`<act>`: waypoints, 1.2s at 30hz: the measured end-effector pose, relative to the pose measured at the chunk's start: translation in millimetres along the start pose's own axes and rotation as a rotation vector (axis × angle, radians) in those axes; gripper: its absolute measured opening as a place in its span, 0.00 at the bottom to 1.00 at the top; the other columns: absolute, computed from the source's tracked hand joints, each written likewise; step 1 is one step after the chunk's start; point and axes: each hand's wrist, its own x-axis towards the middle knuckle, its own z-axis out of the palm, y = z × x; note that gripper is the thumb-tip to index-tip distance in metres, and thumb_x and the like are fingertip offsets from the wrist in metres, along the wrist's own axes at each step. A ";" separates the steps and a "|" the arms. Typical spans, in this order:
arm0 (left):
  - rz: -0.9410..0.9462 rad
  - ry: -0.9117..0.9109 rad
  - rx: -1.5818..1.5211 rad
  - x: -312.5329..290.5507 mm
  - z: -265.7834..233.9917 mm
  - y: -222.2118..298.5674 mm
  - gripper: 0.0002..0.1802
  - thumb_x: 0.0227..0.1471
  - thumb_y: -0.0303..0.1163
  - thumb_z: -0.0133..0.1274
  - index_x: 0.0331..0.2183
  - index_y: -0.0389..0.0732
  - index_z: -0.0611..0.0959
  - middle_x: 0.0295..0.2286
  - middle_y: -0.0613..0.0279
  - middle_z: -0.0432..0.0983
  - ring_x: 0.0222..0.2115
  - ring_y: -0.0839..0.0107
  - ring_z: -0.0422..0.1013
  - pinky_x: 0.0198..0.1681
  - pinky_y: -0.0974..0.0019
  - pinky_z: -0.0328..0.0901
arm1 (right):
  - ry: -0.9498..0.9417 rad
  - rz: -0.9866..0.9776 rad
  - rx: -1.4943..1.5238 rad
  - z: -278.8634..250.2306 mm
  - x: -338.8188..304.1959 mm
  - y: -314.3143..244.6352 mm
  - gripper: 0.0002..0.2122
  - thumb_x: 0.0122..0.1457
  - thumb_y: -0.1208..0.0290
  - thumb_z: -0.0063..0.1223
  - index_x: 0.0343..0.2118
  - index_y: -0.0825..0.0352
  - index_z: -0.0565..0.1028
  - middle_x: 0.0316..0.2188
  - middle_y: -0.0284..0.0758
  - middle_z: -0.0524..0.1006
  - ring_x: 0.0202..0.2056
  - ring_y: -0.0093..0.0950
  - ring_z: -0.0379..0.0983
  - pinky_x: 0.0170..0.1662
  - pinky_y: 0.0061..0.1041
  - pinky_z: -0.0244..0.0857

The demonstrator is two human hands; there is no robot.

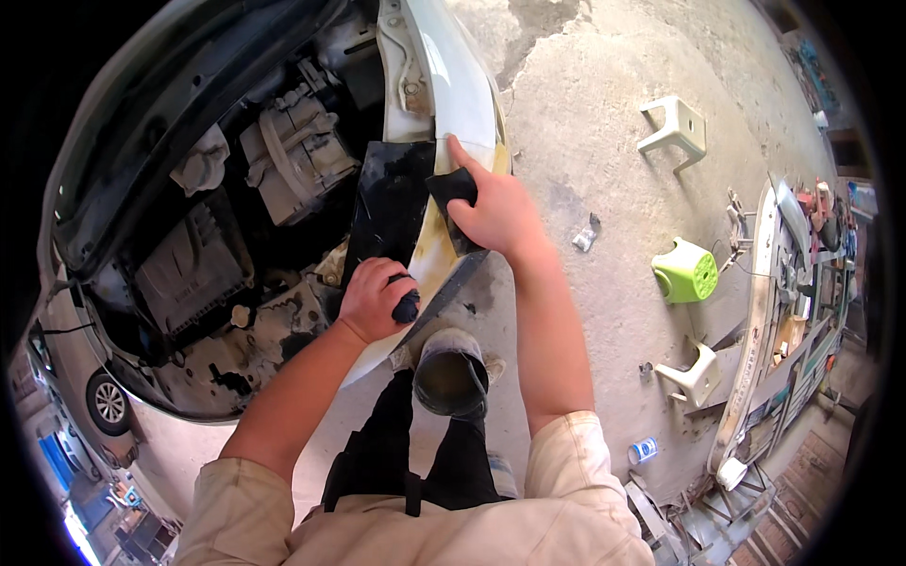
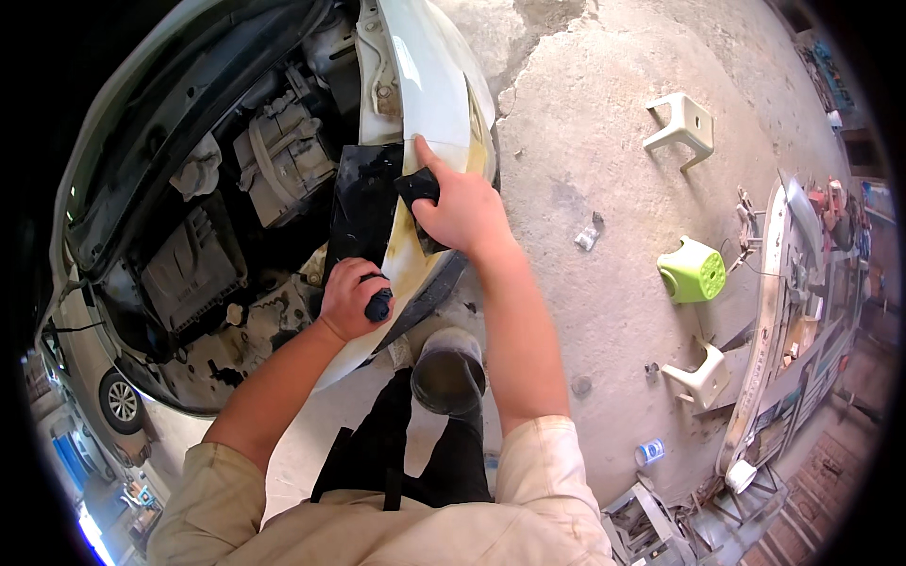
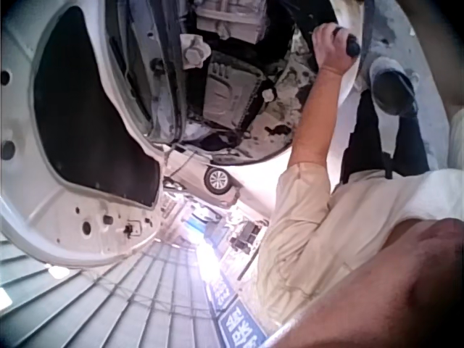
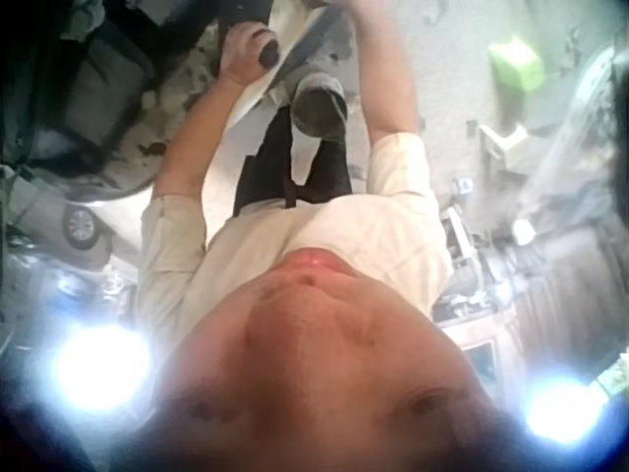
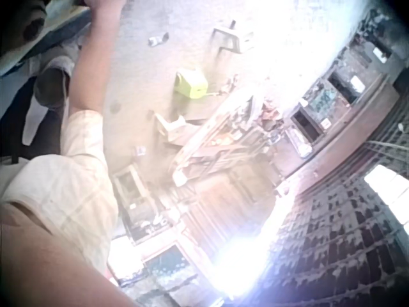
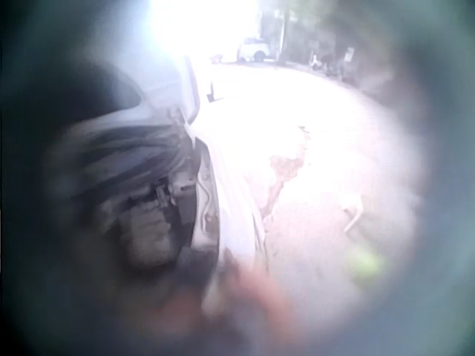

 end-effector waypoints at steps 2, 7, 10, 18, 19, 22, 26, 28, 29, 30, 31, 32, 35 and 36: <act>-0.008 0.005 0.006 0.0 1.1 2.5 0.23 0.39 0.32 0.68 0.40 0.49 0.77 0.40 0.59 0.71 0.41 0.52 0.72 0.48 0.48 0.67 | 0.015 0.027 0.029 0.0 -1.4 5.7 0.36 0.49 0.67 0.54 0.66 0.47 0.68 0.31 0.53 0.80 0.36 0.51 0.78 0.47 0.40 0.72; -0.022 0.008 0.038 -0.9 0.8 3.6 0.25 0.38 0.32 0.68 0.41 0.49 0.77 0.40 0.59 0.72 0.41 0.52 0.72 0.48 0.49 0.67 | 0.067 0.131 0.160 -1.4 1.5 56.6 0.33 0.50 0.68 0.54 0.64 0.58 0.71 0.41 0.50 0.83 0.41 0.43 0.81 0.50 0.35 0.72; -0.015 -0.007 0.054 -1.9 3.1 2.6 0.21 0.38 0.32 0.67 0.38 0.46 0.79 0.40 0.56 0.72 0.42 0.50 0.71 0.47 0.48 0.67 | 0.055 0.081 0.585 12.0 -16.2 106.1 0.30 0.49 0.73 0.52 0.60 0.67 0.74 0.48 0.44 0.83 0.42 0.30 0.80 0.50 0.28 0.71; -0.012 -0.029 0.168 1.0 -1.0 9.6 0.20 0.41 0.32 0.67 0.38 0.46 0.78 0.40 0.56 0.71 0.41 0.49 0.71 0.46 0.49 0.67 | 0.096 0.363 1.133 107.9 -177.3 182.8 0.21 0.55 0.78 0.47 0.53 0.70 0.78 0.39 0.31 0.81 0.38 0.21 0.74 0.46 0.23 0.68; -0.008 -0.029 0.184 4.7 0.4 11.5 0.19 0.42 0.32 0.67 0.38 0.46 0.78 0.39 0.55 0.71 0.40 0.49 0.70 0.46 0.49 0.67 | 0.072 0.465 1.088 132.1 -206.4 208.7 0.19 0.56 0.77 0.48 0.51 0.70 0.79 0.38 0.31 0.81 0.38 0.22 0.74 0.46 0.24 0.68; -0.055 -0.100 0.276 3.6 -4.5 15.2 0.19 0.42 0.32 0.67 0.38 0.44 0.79 0.41 0.54 0.71 0.42 0.48 0.70 0.47 0.50 0.66 | 0.092 0.670 0.909 181.0 -299.7 242.4 0.10 0.59 0.73 0.51 0.39 0.71 0.79 0.30 0.27 0.78 0.33 0.22 0.72 0.37 0.27 0.69; 0.085 -0.206 0.331 75.4 -29.4 18.7 0.22 0.43 0.30 0.68 0.41 0.43 0.78 0.42 0.50 0.71 0.43 0.47 0.70 0.49 0.51 0.66 | 0.141 0.979 0.852 202.6 -436.1 304.2 0.14 0.55 0.70 0.52 0.41 0.71 0.80 0.30 0.33 0.80 0.32 0.27 0.75 0.38 0.32 0.71; 0.076 -0.090 0.356 138.1 -28.4 17.6 0.24 0.48 0.31 0.67 0.47 0.43 0.77 0.45 0.48 0.70 0.49 0.45 0.69 0.54 0.50 0.66 | 0.173 1.155 0.963 202.6 -497.0 330.7 0.13 0.54 0.70 0.52 0.39 0.71 0.80 0.30 0.35 0.81 0.31 0.30 0.78 0.37 0.34 0.72; 0.033 -0.039 0.391 170.0 -22.7 18.3 0.24 0.50 0.31 0.65 0.48 0.43 0.77 0.46 0.48 0.70 0.49 0.45 0.69 0.54 0.51 0.67 | 0.219 1.144 0.773 199.2 -525.3 338.9 0.13 0.54 0.70 0.51 0.39 0.72 0.80 0.30 0.37 0.81 0.30 0.30 0.78 0.37 0.34 0.73; 0.068 -0.033 0.445 198.0 -19.9 5.2 0.22 0.50 0.32 0.64 0.48 0.43 0.77 0.45 0.49 0.71 0.48 0.46 0.70 0.53 0.52 0.67 | 0.240 1.199 0.809 191.9 -544.6 340.8 0.14 0.53 0.70 0.51 0.39 0.72 0.80 0.30 0.38 0.82 0.30 0.31 0.78 0.37 0.35 0.73; -0.001 -0.114 0.502 220.1 -15.4 -4.6 0.22 0.49 0.31 0.65 0.47 0.43 0.77 0.42 0.51 0.73 0.47 0.47 0.70 0.51 0.52 0.68 | 0.305 1.242 0.744 192.5 -564.9 347.6 0.14 0.52 0.70 0.51 0.38 0.72 0.80 0.30 0.38 0.81 0.30 0.31 0.78 0.36 0.35 0.73; -0.016 -0.134 0.577 236.4 -7.5 -19.1 0.19 0.47 0.33 0.65 0.42 0.44 0.80 0.38 0.54 0.75 0.44 0.50 0.72 0.49 0.51 0.69 | 0.375 1.266 0.684 202.7 -591.7 369.2 0.12 0.53 0.70 0.51 0.37 0.72 0.79 0.28 0.37 0.81 0.30 0.30 0.78 0.35 0.34 0.73; -0.133 -0.121 0.749 254.4 13.4 -32.9 0.14 0.45 0.41 0.66 0.35 0.47 0.83 0.34 0.58 0.77 0.40 0.55 0.75 0.45 0.52 0.70 | 0.492 1.356 0.712 208.1 -613.4 377.3 0.11 0.53 0.70 0.51 0.35 0.72 0.78 0.27 0.37 0.80 0.28 0.29 0.78 0.34 0.32 0.73; -0.152 -0.108 0.788 252.9 20.6 -27.6 0.15 0.45 0.43 0.66 0.34 0.48 0.84 0.33 0.58 0.77 0.40 0.56 0.75 0.44 0.53 0.70 | 0.477 1.382 0.691 208.8 -625.0 375.6 0.11 0.53 0.70 0.51 0.35 0.72 0.78 0.27 0.36 0.80 0.28 0.29 0.78 0.34 0.32 0.73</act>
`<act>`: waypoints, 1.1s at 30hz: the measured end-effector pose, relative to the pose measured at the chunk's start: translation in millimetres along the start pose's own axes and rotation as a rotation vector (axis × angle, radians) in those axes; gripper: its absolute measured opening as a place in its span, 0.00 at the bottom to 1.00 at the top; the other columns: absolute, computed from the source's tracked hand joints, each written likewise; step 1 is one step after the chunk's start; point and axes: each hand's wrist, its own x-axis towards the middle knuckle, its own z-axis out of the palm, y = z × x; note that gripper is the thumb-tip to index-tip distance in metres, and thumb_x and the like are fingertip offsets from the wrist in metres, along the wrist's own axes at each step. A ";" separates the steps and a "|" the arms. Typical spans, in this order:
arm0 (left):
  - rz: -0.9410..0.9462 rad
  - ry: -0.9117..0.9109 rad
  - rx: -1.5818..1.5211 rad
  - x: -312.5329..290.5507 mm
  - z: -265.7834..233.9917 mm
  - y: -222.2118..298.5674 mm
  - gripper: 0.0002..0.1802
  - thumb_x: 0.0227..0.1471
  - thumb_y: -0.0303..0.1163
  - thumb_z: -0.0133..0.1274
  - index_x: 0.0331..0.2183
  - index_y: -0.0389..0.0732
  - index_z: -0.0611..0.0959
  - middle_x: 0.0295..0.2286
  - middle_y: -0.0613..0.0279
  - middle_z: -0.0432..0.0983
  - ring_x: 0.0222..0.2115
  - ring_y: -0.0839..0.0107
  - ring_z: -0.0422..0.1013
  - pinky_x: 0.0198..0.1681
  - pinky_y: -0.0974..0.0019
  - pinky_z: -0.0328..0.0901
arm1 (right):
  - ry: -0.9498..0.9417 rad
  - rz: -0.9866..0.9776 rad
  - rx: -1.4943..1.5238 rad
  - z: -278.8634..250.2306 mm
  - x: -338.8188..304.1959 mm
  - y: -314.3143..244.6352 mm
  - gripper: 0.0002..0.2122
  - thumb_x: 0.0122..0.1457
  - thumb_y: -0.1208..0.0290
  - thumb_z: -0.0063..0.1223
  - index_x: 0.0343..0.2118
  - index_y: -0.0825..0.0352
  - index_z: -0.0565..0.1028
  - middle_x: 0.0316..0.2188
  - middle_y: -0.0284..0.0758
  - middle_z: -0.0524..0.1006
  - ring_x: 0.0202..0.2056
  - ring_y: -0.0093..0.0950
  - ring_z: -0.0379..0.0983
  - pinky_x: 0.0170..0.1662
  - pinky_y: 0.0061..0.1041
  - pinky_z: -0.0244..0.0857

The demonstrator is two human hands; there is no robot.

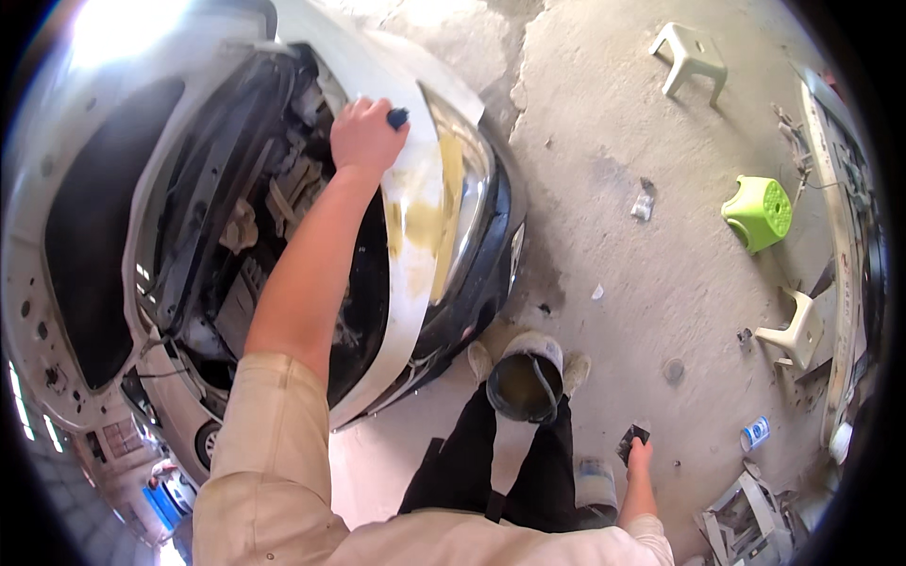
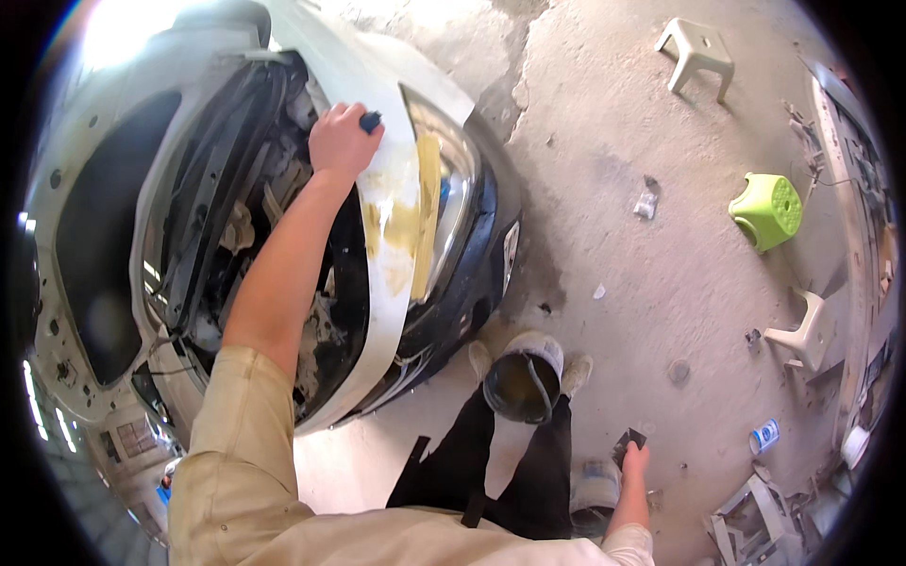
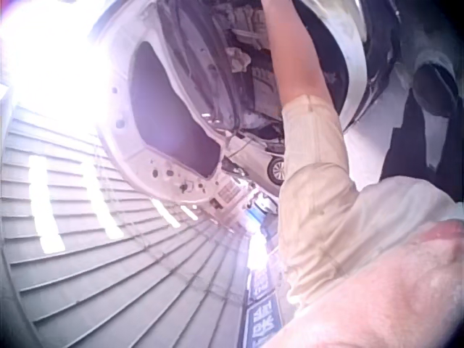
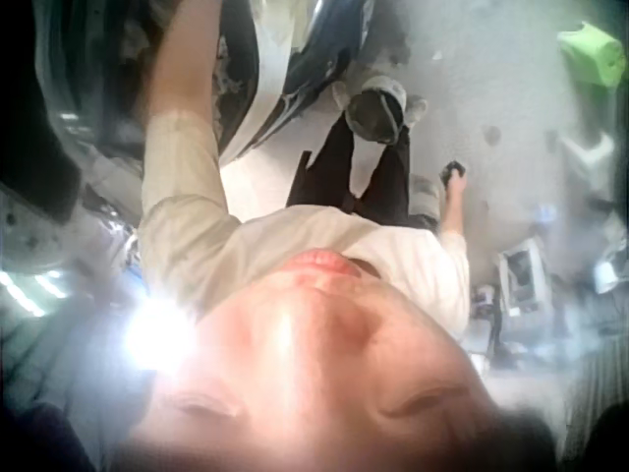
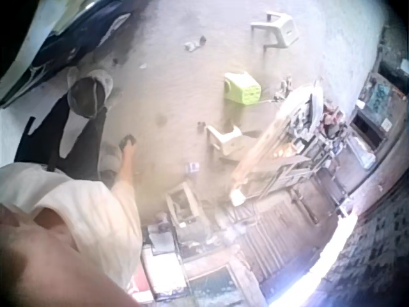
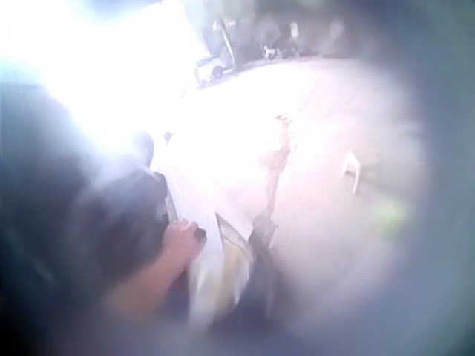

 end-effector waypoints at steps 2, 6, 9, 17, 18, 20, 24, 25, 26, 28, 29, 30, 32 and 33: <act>0.140 -0.057 0.049 -13.2 3.1 6.6 0.14 0.46 0.44 0.65 0.35 0.48 0.84 0.36 0.60 0.77 0.43 0.59 0.74 0.46 0.55 0.68 | -0.021 0.031 -0.024 -3.8 -7.2 11.1 0.11 0.54 0.70 0.51 0.35 0.72 0.78 0.27 0.37 0.79 0.28 0.29 0.78 0.34 0.32 0.72; 0.312 -0.174 0.118 -27.2 -7.9 21.1 0.13 0.46 0.42 0.65 0.34 0.48 0.84 0.37 0.63 0.77 0.45 0.62 0.72 0.49 0.56 0.64 | -0.096 -0.049 -0.097 40.3 -31.9 -22.1 0.12 0.54 0.69 0.52 0.35 0.73 0.79 0.28 0.38 0.80 0.30 0.30 0.76 0.36 0.34 0.71; 0.445 -0.151 0.093 -49.2 -10.3 22.0 0.13 0.43 0.41 0.65 0.33 0.50 0.84 0.35 0.64 0.75 0.43 0.62 0.71 0.48 0.57 0.63 | -0.155 -0.095 0.003 74.7 -32.2 -39.9 0.12 0.54 0.69 0.52 0.36 0.73 0.79 0.29 0.37 0.80 0.30 0.30 0.76 0.36 0.34 0.71; 0.553 -0.085 0.006 -105.2 -14.4 33.4 0.12 0.41 0.41 0.64 0.31 0.51 0.83 0.34 0.65 0.73 0.42 0.63 0.70 0.49 0.57 0.62 | -0.254 -0.116 0.043 93.3 -41.9 -72.7 0.10 0.54 0.71 0.50 0.36 0.70 0.78 0.27 0.34 0.77 0.27 0.27 0.74 0.34 0.32 0.70; 0.556 -0.085 -0.018 -113.8 -14.9 34.9 0.11 0.41 0.41 0.64 0.30 0.51 0.82 0.33 0.65 0.73 0.42 0.63 0.70 0.49 0.57 0.62 | -0.244 -0.114 0.069 88.0 -36.9 -64.7 0.11 0.54 0.71 0.50 0.37 0.70 0.77 0.26 0.33 0.77 0.27 0.28 0.74 0.34 0.32 0.70; 0.549 -0.086 -0.059 -134.9 -14.8 33.6 0.09 0.42 0.40 0.62 0.29 0.51 0.82 0.33 0.66 0.73 0.42 0.63 0.69 0.49 0.57 0.62 | -0.232 -0.116 0.113 74.4 -27.0 -51.0 0.11 0.54 0.71 0.50 0.38 0.70 0.77 0.26 0.33 0.76 0.27 0.28 0.74 0.34 0.32 0.70; 0.585 -0.067 -0.009 -199.4 -3.7 21.4 0.14 0.37 0.40 0.64 0.29 0.50 0.79 0.32 0.66 0.72 0.41 0.63 0.70 0.48 0.56 0.62 | -0.170 -0.080 0.132 39.6 -26.5 -41.9 0.11 0.53 0.72 0.49 0.37 0.70 0.76 0.27 0.34 0.77 0.28 0.28 0.74 0.34 0.32 0.70; 0.612 -0.057 -0.024 -211.3 -10.4 22.6 0.12 0.39 0.40 0.61 0.29 0.50 0.79 0.32 0.67 0.71 0.40 0.64 0.70 0.48 0.56 0.62 | -0.155 -0.090 0.165 31.1 -29.6 -43.9 0.11 0.53 0.72 0.49 0.37 0.70 0.76 0.28 0.34 0.77 0.28 0.28 0.74 0.34 0.32 0.70; 0.639 -0.052 -0.040 -223.4 -17.2 25.0 0.09 0.41 0.39 0.58 0.29 0.50 0.78 0.31 0.67 0.71 0.40 0.64 0.70 0.47 0.57 0.63 | -0.154 -0.076 0.166 22.4 -24.6 -38.7 0.11 0.53 0.71 0.49 0.37 0.70 0.76 0.29 0.34 0.77 0.28 0.28 0.74 0.34 0.32 0.70; 0.653 -0.034 -0.032 -252.9 -23.6 20.6 0.06 0.45 0.37 0.53 0.29 0.50 0.77 0.31 0.68 0.71 0.39 0.65 0.70 0.47 0.59 0.63 | -0.157 -0.071 0.140 12.2 -6.8 -27.1 0.10 0.53 0.71 0.50 0.36 0.69 0.76 0.29 0.34 0.77 0.29 0.28 0.74 0.34 0.32 0.70; 0.650 -0.054 -0.037 -271.1 -28.2 16.3 0.06 0.45 0.37 0.53 0.29 0.50 0.77 0.31 0.68 0.71 0.39 0.65 0.70 0.47 0.60 0.63 | -0.156 -0.081 0.112 6.7 -1.6 -23.6 0.10 0.53 0.70 0.50 0.36 0.69 0.76 0.29 0.34 0.77 0.29 0.28 0.73 0.34 0.32 0.69; 0.647 -0.070 -0.054 -291.2 -28.6 14.6 0.05 0.45 0.37 0.53 0.29 0.50 0.77 0.31 0.68 0.71 0.39 0.65 0.70 0.47 0.60 0.63 | -0.144 -0.091 0.083 -3.4 -3.0 -26.6 0.10 0.53 0.70 0.50 0.36 0.68 0.76 0.29 0.34 0.77 0.29 0.28 0.73 0.34 0.32 0.69; 0.633 -0.076 -0.031 -327.6 -30.8 7.6 0.04 0.46 0.36 0.52 0.28 0.50 0.76 0.31 0.68 0.71 0.40 0.66 0.70 0.48 0.59 0.63 | -0.119 -0.102 -0.008 -17.1 -0.1 -36.4 0.12 0.52 0.68 0.51 0.36 0.69 0.76 0.29 0.35 0.77 0.30 0.28 0.73 0.33 0.32 0.68; 0.632 -0.084 -0.029 -340.0 -32.9 5.7 0.04 0.46 0.36 0.52 0.28 0.50 0.76 0.32 0.68 0.71 0.40 0.66 0.70 0.48 0.59 0.63 | -0.135 -0.127 -0.023 -23.0 2.0 -41.1 0.12 0.52 0.68 0.52 0.37 0.70 0.76 0.29 0.35 0.77 0.30 0.28 0.73 0.33 0.32 0.68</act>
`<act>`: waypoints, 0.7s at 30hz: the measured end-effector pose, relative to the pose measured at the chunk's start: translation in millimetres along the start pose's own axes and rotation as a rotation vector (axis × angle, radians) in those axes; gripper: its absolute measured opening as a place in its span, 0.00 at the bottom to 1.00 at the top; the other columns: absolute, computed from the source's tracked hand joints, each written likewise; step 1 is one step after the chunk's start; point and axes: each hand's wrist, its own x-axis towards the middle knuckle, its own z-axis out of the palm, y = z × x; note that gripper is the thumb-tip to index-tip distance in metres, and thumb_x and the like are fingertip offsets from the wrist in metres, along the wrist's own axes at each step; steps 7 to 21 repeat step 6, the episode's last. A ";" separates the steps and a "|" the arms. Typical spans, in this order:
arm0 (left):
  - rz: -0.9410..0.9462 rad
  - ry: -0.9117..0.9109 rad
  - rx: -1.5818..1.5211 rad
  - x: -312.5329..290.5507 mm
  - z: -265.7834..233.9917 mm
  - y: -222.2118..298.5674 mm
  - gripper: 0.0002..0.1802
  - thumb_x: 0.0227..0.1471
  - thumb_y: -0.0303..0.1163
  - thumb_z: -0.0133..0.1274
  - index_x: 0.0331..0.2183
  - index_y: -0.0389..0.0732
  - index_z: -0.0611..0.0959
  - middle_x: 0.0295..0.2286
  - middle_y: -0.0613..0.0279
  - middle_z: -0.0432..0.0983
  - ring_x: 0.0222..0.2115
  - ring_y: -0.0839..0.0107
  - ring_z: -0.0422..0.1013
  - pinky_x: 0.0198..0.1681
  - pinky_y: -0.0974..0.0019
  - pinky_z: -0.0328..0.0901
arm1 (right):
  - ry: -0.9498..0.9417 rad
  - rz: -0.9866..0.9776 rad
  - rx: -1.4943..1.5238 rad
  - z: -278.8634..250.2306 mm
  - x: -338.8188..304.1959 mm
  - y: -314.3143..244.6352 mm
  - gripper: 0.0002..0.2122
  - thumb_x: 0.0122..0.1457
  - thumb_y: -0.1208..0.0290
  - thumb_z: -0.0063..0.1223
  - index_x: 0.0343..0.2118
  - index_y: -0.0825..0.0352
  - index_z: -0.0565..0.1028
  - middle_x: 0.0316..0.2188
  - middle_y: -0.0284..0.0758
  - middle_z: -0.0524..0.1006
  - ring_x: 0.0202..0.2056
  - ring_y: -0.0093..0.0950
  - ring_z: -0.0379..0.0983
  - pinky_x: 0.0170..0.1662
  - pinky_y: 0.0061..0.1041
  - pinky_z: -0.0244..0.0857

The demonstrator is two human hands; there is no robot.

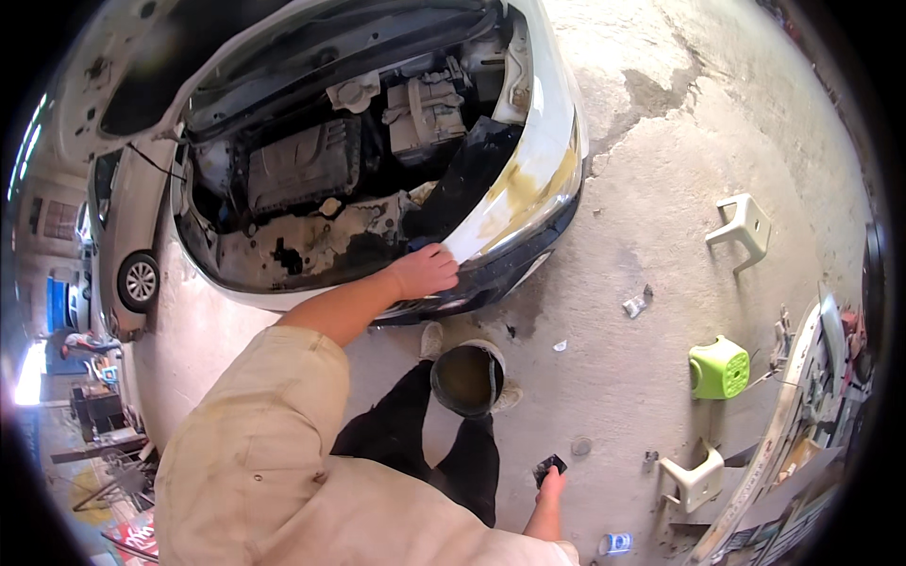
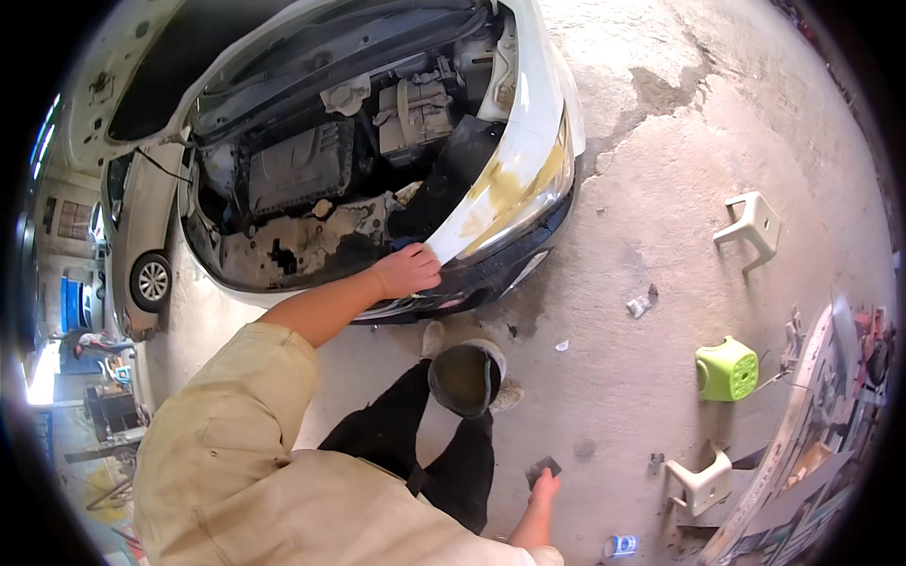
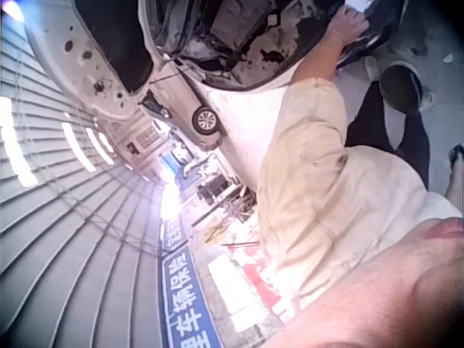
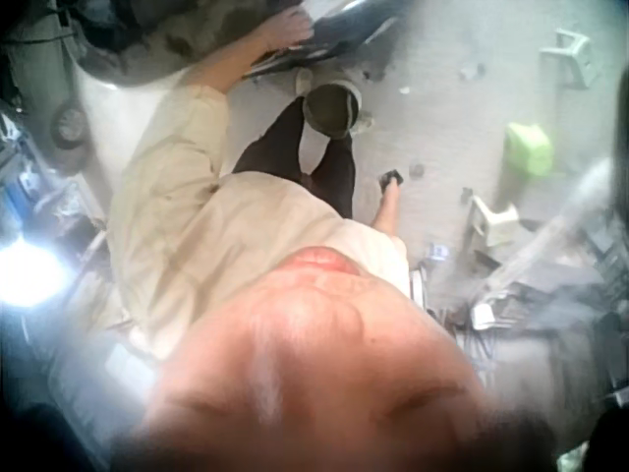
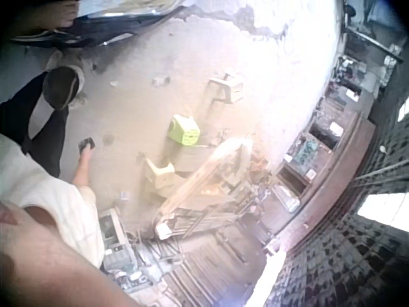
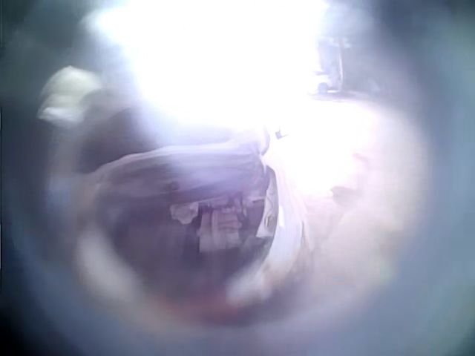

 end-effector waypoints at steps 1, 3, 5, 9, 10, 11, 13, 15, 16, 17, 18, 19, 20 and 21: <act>0.001 -0.013 0.008 -10.4 -2.8 3.7 0.04 0.46 0.36 0.52 0.28 0.50 0.76 0.32 0.68 0.72 0.40 0.66 0.70 0.48 0.59 0.63 | -0.026 -0.025 -0.013 -2.9 3.5 -6.0 0.13 0.52 0.68 0.52 0.37 0.71 0.76 0.29 0.35 0.77 0.30 0.28 0.73 0.33 0.32 0.68; -0.024 -0.036 -0.019 -26.4 -4.0 9.9 0.04 0.47 0.36 0.52 0.28 0.50 0.76 0.33 0.68 0.72 0.42 0.66 0.70 0.50 0.59 0.62 | -0.095 0.011 -0.055 -4.8 5.6 -20.3 0.15 0.57 0.72 0.48 0.45 0.74 0.76 0.39 0.39 0.80 0.38 0.31 0.78 0.42 0.33 0.73; -0.054 -0.081 -0.037 -48.3 -1.5 22.9 0.04 0.47 0.37 0.53 0.28 0.51 0.77 0.34 0.67 0.73 0.44 0.65 0.69 0.52 0.58 0.62 | -0.148 -0.026 -0.082 0.5 -4.7 -35.1 0.16 0.58 0.72 0.48 0.47 0.74 0.76 0.40 0.40 0.80 0.39 0.32 0.78 0.43 0.34 0.74; -0.059 -0.110 -0.030 -54.9 1.6 25.5 0.05 0.46 0.37 0.53 0.29 0.51 0.77 0.35 0.67 0.73 0.45 0.65 0.69 0.52 0.58 0.62 | -0.140 -0.032 -0.076 -2.8 -3.3 -37.5 0.16 0.58 0.72 0.48 0.47 0.74 0.76 0.40 0.40 0.80 0.39 0.32 0.78 0.43 0.34 0.74; -0.059 -0.110 -0.030 -54.9 1.6 25.5 0.05 0.46 0.37 0.53 0.29 0.51 0.77 0.35 0.67 0.73 0.45 0.65 0.69 0.52 0.58 0.62 | -0.140 -0.032 -0.076 -2.8 -3.3 -37.5 0.16 0.58 0.72 0.48 0.47 0.74 0.76 0.40 0.40 0.80 0.39 0.32 0.78 0.43 0.34 0.74; -0.059 -0.110 -0.030 -54.9 1.6 25.5 0.05 0.46 0.37 0.53 0.29 0.51 0.77 0.35 0.67 0.73 0.45 0.65 0.69 0.52 0.58 0.62 | -0.140 -0.032 -0.076 -2.8 -3.3 -37.5 0.16 0.58 0.72 0.48 0.47 0.74 0.76 0.40 0.40 0.80 0.39 0.32 0.78 0.43 0.34 0.74; -0.059 -0.110 -0.030 -54.9 1.6 25.5 0.05 0.46 0.37 0.53 0.29 0.51 0.77 0.35 0.67 0.73 0.45 0.65 0.69 0.52 0.58 0.62 | -0.140 -0.032 -0.076 -2.8 -3.3 -37.5 0.16 0.58 0.72 0.48 0.47 0.74 0.76 0.40 0.40 0.80 0.39 0.32 0.78 0.43 0.34 0.74; -0.059 -0.110 -0.030 -54.9 1.6 25.5 0.05 0.46 0.37 0.53 0.29 0.51 0.77 0.35 0.67 0.73 0.45 0.65 0.69 0.52 0.58 0.62 | -0.140 -0.032 -0.076 -2.8 -3.3 -37.5 0.16 0.58 0.72 0.48 0.47 0.74 0.76 0.40 0.40 0.80 0.39 0.32 0.78 0.43 0.34 0.74; -0.059 -0.110 -0.030 -54.9 1.6 25.5 0.05 0.46 0.37 0.53 0.29 0.51 0.77 0.35 0.67 0.73 0.45 0.65 0.69 0.52 0.58 0.62 | -0.140 -0.032 -0.076 -2.8 -3.3 -37.5 0.16 0.58 0.72 0.48 0.47 0.74 0.76 0.40 0.40 0.80 0.39 0.32 0.78 0.43 0.34 0.74; -0.059 -0.110 -0.030 -54.9 1.6 25.5 0.05 0.46 0.37 0.53 0.29 0.51 0.77 0.35 0.67 0.73 0.45 0.65 0.69 0.52 0.58 0.62 | -0.140 -0.032 -0.076 -2.8 -3.3 -37.5 0.16 0.58 0.72 0.48 0.47 0.74 0.76 0.40 0.40 0.80 0.39 0.32 0.78 0.43 0.34 0.74; -0.059 -0.110 -0.030 -54.9 1.6 25.5 0.05 0.46 0.37 0.53 0.29 0.51 0.77 0.35 0.67 0.73 0.45 0.65 0.69 0.52 0.58 0.62 | -0.140 -0.032 -0.076 -2.8 -3.3 -37.5 0.16 0.58 0.72 0.48 0.47 0.74 0.76 0.40 0.40 0.80 0.39 0.32 0.78 0.43 0.34 0.74; -0.059 -0.110 -0.030 -54.9 1.6 25.5 0.05 0.46 0.37 0.53 0.29 0.51 0.77 0.35 0.67 0.73 0.45 0.65 0.69 0.52 0.58 0.62 | -0.140 -0.032 -0.076 -2.8 -3.3 -37.5 0.16 0.58 0.72 0.48 0.47 0.74 0.76 0.40 0.40 0.80 0.39 0.32 0.78 0.43 0.34 0.74; -0.059 -0.110 -0.030 -54.9 1.6 25.5 0.05 0.46 0.37 0.53 0.29 0.51 0.77 0.35 0.67 0.73 0.45 0.65 0.69 0.52 0.58 0.62 | -0.140 -0.032 -0.076 -2.8 -3.3 -37.5 0.16 0.58 0.72 0.48 0.47 0.74 0.76 0.40 0.40 0.80 0.39 0.32 0.78 0.43 0.34 0.74; -0.059 -0.110 -0.030 -54.9 1.6 25.5 0.05 0.46 0.37 0.53 0.29 0.51 0.77 0.35 0.67 0.73 0.45 0.65 0.69 0.52 0.58 0.62 | -0.140 -0.032 -0.076 -2.8 -3.3 -37.5 0.16 0.58 0.72 0.48 0.47 0.74 0.76 0.40 0.40 0.80 0.39 0.32 0.78 0.43 0.34 0.74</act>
